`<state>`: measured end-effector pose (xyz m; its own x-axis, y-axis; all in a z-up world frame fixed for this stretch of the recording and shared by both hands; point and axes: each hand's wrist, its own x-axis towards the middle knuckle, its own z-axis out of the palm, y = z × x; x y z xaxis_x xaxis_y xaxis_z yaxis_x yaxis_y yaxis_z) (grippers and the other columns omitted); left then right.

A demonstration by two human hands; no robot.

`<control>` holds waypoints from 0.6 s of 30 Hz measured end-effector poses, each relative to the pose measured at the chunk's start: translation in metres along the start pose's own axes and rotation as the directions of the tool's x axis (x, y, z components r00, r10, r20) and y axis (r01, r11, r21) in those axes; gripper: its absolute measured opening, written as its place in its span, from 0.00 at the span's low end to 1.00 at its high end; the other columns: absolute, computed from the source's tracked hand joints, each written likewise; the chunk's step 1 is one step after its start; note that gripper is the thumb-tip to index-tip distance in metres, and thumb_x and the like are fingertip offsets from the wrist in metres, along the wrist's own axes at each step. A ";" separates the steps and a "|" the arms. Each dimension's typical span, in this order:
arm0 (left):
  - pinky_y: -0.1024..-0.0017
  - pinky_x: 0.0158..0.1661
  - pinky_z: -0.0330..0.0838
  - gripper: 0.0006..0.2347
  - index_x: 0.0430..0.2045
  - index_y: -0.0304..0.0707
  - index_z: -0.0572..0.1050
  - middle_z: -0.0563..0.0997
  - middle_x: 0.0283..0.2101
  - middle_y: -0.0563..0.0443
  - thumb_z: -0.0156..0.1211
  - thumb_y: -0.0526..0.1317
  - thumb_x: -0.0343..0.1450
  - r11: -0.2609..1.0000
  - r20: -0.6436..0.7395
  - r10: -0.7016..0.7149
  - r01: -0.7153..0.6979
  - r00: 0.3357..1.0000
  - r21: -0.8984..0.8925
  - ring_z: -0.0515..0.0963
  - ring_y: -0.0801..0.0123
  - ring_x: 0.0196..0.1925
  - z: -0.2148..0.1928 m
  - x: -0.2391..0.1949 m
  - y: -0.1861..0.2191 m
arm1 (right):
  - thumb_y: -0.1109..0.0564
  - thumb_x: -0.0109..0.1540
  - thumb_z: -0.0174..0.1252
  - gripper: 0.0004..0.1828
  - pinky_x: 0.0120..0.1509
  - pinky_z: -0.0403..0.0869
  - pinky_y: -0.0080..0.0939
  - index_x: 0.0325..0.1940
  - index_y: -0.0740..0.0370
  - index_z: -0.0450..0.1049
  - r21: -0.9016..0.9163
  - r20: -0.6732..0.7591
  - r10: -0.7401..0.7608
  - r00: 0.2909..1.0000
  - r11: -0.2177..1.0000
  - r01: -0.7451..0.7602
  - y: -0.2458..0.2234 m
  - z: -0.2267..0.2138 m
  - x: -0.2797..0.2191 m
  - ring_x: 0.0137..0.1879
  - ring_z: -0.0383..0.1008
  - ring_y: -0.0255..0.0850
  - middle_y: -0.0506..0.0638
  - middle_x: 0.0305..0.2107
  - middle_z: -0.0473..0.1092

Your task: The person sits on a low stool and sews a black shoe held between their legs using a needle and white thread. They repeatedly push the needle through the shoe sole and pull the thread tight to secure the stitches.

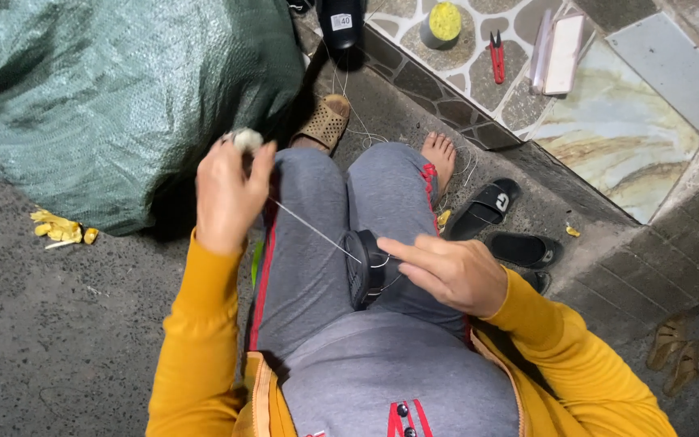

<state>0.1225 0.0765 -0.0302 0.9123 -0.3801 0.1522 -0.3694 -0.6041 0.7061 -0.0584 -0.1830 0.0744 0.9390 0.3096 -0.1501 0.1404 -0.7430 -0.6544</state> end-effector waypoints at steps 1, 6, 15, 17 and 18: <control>0.59 0.34 0.74 0.09 0.32 0.39 0.75 0.76 0.28 0.42 0.62 0.45 0.72 1.000 0.001 -0.004 0.004 1.000 -0.001 0.79 0.50 0.32 -0.007 -0.010 0.012 | 0.53 0.64 0.47 0.19 0.26 0.70 0.35 0.58 0.50 0.72 0.001 0.004 0.001 1.000 1.000 -0.001 0.000 0.001 -0.001 0.19 0.70 0.42 0.45 0.19 0.65; 0.51 0.66 0.42 0.20 0.49 0.35 0.73 0.69 0.59 0.37 0.67 0.41 0.65 0.954 0.031 0.272 -0.265 0.962 -0.142 0.63 0.42 0.65 -0.021 -0.048 0.066 | 0.52 0.64 0.44 0.22 0.28 0.73 0.42 0.63 0.39 0.67 -0.187 0.062 -0.071 0.996 0.979 0.081 0.004 -0.001 -0.002 0.24 0.74 0.46 0.48 0.19 0.67; 0.38 0.63 0.23 0.34 0.44 0.35 0.76 0.79 0.48 0.43 0.68 0.61 0.52 0.940 0.341 0.316 -0.243 0.886 -0.239 0.61 0.48 0.67 0.006 -0.066 0.086 | 0.46 0.63 0.43 0.22 0.29 0.74 0.49 0.60 0.29 0.67 -0.297 0.293 -0.105 0.950 0.935 0.195 0.014 -0.023 0.015 0.24 0.73 0.49 0.48 0.21 0.67; 0.37 0.63 0.23 0.32 0.41 0.36 0.77 0.80 0.46 0.46 0.69 0.61 0.51 0.939 0.326 0.315 -0.243 0.891 -0.243 0.62 0.50 0.67 0.013 -0.067 0.082 | 0.46 0.62 0.43 0.21 0.29 0.74 0.49 0.59 0.28 0.68 -0.299 0.307 -0.095 0.947 0.935 0.190 0.012 -0.025 0.020 0.24 0.73 0.50 0.48 0.21 0.67; 0.37 0.63 0.22 0.31 0.38 0.37 0.78 0.82 0.44 0.49 0.70 0.61 0.50 0.938 0.312 0.316 -0.245 0.896 -0.247 0.63 0.52 0.66 0.016 -0.068 0.080 | 0.45 0.62 0.44 0.20 0.29 0.74 0.49 0.57 0.27 0.70 -0.300 0.319 -0.084 0.944 0.936 0.185 0.012 -0.026 0.022 0.23 0.73 0.50 0.48 0.20 0.67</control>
<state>0.0278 0.0424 0.0047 0.6459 -0.7497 0.1439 -0.5260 -0.3004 0.7957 -0.0281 -0.2004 0.0830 0.7741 0.5444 -0.3232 0.3995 -0.8160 -0.4177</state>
